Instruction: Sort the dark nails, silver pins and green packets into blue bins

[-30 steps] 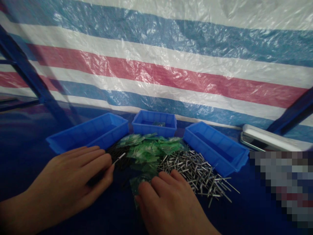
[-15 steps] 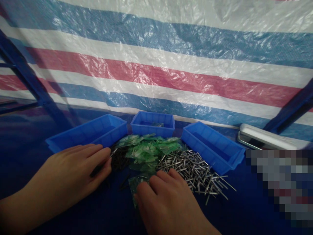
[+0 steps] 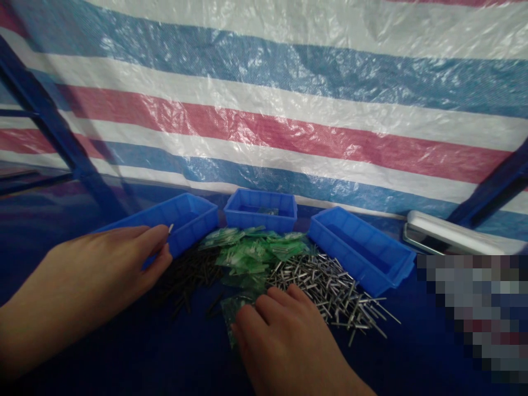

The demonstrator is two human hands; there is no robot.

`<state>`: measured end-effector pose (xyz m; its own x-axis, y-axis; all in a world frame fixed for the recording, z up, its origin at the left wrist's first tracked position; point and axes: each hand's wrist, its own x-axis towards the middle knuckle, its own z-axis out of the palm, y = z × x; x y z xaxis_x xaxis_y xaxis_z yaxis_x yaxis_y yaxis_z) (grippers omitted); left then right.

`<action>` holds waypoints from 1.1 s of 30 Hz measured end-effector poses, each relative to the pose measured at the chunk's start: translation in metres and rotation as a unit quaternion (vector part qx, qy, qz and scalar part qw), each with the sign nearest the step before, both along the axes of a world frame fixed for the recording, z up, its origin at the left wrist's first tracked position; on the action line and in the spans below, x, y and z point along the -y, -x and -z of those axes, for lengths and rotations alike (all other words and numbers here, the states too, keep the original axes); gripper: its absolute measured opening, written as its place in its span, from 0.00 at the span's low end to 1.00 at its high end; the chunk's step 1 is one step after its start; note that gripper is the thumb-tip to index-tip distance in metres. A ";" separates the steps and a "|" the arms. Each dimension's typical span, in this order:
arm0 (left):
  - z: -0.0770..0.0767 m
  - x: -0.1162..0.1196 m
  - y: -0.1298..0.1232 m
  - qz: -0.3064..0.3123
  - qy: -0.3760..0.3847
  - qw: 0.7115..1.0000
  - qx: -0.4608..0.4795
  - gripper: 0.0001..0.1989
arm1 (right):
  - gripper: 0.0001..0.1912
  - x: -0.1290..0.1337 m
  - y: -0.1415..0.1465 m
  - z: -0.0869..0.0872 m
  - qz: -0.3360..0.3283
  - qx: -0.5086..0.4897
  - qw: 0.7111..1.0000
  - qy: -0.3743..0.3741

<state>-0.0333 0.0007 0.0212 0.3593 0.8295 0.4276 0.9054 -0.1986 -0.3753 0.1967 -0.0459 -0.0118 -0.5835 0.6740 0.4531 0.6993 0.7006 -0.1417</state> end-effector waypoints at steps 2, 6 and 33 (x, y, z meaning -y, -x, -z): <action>-0.001 -0.001 0.000 -0.017 0.024 1.000 -0.004 0.07 | 0.08 0.000 0.000 0.000 0.003 -0.006 1.000 -0.006; -0.007 -0.002 0.001 -0.056 0.050 0.997 -0.004 0.06 | 0.08 -0.001 0.000 0.002 0.001 -0.006 1.000 -0.009; 0.008 -0.016 -0.003 -0.043 0.132 0.990 -0.002 0.00 | 0.07 0.000 0.002 0.001 0.007 0.006 1.000 0.007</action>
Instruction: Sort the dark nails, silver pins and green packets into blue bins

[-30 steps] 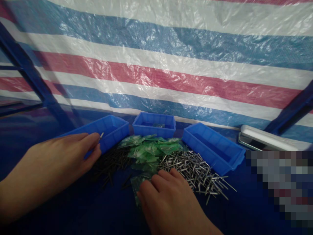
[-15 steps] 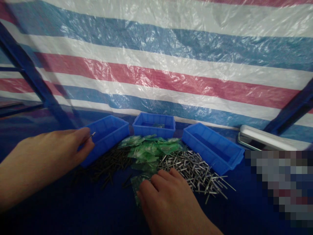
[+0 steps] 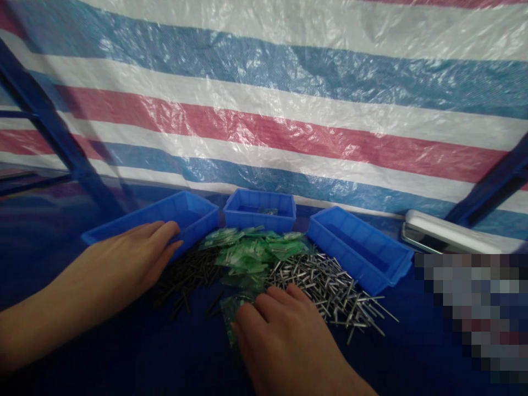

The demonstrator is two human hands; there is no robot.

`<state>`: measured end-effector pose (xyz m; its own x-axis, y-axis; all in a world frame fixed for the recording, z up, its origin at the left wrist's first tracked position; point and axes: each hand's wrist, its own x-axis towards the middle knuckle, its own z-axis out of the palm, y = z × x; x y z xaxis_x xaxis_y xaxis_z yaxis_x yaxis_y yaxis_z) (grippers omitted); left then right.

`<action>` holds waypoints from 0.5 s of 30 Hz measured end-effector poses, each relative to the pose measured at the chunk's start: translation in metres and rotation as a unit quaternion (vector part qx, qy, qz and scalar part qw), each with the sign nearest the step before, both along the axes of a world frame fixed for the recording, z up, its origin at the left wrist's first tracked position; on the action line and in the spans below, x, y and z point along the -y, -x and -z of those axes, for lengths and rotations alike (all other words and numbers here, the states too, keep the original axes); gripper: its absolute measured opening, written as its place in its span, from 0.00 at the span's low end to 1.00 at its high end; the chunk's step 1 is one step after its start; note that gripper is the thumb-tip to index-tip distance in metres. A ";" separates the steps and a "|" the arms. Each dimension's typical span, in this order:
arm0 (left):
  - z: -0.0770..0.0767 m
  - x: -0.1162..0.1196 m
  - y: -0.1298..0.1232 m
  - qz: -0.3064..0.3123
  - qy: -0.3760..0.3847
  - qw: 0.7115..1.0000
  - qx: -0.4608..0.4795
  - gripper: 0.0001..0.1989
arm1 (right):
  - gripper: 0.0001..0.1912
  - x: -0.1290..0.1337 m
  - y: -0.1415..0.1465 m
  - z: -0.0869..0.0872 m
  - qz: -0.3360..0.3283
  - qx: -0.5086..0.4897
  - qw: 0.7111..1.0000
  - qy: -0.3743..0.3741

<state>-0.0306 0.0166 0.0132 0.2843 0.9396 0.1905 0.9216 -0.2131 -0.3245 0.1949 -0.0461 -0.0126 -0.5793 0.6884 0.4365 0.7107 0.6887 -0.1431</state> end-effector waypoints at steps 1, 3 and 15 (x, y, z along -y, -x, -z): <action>0.000 0.000 0.000 0.010 0.003 1.000 0.003 0.01 | 0.08 0.000 0.000 0.000 -0.001 0.000 1.000 0.000; -0.001 0.002 -0.001 0.034 0.010 0.999 0.010 0.03 | 0.08 0.000 0.000 -0.001 0.000 0.000 1.000 0.002; -0.003 0.001 -0.003 0.084 0.000 0.996 0.036 0.06 | 0.09 -0.001 -0.002 -0.001 0.004 -0.002 1.000 -0.013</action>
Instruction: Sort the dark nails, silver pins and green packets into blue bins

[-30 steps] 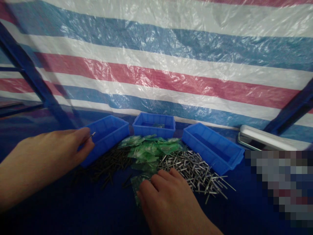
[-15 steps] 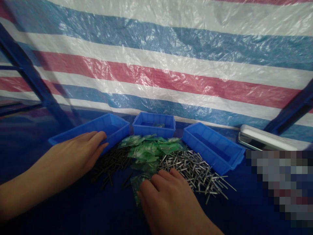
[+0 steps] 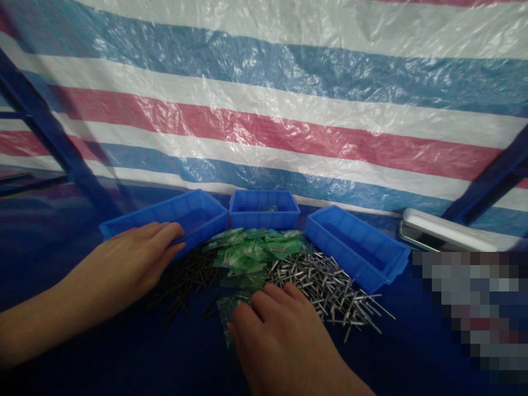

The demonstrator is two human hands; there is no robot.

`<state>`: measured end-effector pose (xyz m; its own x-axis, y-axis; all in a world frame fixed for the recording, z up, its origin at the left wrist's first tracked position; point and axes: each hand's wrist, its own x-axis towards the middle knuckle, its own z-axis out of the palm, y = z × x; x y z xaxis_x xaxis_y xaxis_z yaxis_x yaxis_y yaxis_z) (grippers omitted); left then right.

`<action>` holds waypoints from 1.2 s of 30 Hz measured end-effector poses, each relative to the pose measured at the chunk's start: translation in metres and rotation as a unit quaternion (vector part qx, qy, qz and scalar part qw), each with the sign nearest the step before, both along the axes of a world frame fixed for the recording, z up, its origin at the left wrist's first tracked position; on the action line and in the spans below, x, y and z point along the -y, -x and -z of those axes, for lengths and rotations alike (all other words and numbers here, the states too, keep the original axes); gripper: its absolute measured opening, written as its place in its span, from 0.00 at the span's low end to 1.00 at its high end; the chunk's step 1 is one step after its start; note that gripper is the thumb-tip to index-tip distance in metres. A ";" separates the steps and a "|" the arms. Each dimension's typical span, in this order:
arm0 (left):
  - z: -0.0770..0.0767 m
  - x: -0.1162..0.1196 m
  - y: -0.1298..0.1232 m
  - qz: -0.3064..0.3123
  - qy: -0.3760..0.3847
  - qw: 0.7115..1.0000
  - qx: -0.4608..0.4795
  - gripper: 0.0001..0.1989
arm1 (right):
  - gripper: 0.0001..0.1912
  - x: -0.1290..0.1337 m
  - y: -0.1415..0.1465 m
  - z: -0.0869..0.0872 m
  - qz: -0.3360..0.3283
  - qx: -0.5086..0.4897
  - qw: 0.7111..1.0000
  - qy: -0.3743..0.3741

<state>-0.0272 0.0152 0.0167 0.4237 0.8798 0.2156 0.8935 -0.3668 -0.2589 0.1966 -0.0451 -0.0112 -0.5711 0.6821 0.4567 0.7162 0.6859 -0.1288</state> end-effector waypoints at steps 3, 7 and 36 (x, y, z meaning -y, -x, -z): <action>0.000 0.000 0.000 0.010 -0.010 1.000 0.001 0.07 | 0.08 0.002 0.000 0.002 -0.003 0.002 1.000 0.005; 0.003 0.000 0.003 0.010 -0.029 1.000 0.004 0.09 | 0.08 0.002 0.000 0.002 0.001 0.002 1.000 0.008; 0.018 0.037 -0.004 0.392 0.067 0.886 0.237 0.13 | 0.15 0.003 0.002 -0.001 0.003 0.050 0.997 -0.062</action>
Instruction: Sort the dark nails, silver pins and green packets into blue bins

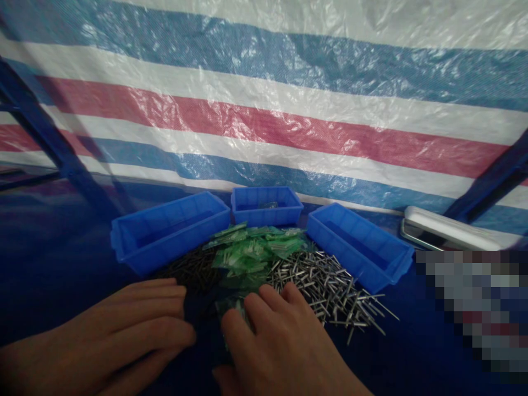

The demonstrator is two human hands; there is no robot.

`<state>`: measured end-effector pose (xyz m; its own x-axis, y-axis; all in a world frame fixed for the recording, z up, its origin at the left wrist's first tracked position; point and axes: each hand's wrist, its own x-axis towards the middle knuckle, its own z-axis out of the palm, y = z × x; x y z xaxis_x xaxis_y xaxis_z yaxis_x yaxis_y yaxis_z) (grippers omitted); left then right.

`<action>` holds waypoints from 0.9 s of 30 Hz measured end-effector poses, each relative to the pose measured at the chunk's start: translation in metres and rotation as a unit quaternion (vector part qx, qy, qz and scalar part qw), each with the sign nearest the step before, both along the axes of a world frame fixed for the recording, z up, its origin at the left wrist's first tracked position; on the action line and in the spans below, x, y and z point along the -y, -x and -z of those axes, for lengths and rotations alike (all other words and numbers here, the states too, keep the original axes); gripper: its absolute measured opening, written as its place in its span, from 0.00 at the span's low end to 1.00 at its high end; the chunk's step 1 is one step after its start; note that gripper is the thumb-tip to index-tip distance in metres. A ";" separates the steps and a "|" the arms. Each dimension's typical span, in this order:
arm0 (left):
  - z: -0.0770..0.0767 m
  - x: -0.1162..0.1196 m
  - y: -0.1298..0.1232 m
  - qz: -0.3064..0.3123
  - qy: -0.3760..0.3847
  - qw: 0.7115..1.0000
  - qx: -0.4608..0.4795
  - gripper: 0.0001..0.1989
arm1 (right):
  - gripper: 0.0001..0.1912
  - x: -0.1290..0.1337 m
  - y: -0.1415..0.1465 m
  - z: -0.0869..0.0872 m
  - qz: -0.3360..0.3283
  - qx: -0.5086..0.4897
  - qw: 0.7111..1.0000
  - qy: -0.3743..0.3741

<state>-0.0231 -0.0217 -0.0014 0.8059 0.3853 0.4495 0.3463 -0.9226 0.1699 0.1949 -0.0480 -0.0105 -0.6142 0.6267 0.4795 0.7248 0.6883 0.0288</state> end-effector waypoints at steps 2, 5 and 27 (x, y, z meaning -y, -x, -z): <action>-0.001 0.000 0.000 0.010 -0.009 1.000 0.013 0.13 | 0.16 0.002 0.001 -0.001 -0.001 -0.002 1.000 -0.017; -0.001 0.001 0.000 0.012 -0.019 1.000 0.020 0.14 | 0.16 0.003 0.002 0.000 -0.007 0.012 1.000 -0.005; -0.001 0.001 -0.003 0.022 0.021 1.000 0.008 0.15 | 0.05 0.003 0.002 0.005 -0.028 0.048 0.998 -0.006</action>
<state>-0.0199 -0.0223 -0.0001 0.8156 0.3679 0.4466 0.3024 -0.9291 0.2130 0.1929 -0.0510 -0.0153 -0.6920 0.5843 0.4239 0.6782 0.7275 0.1042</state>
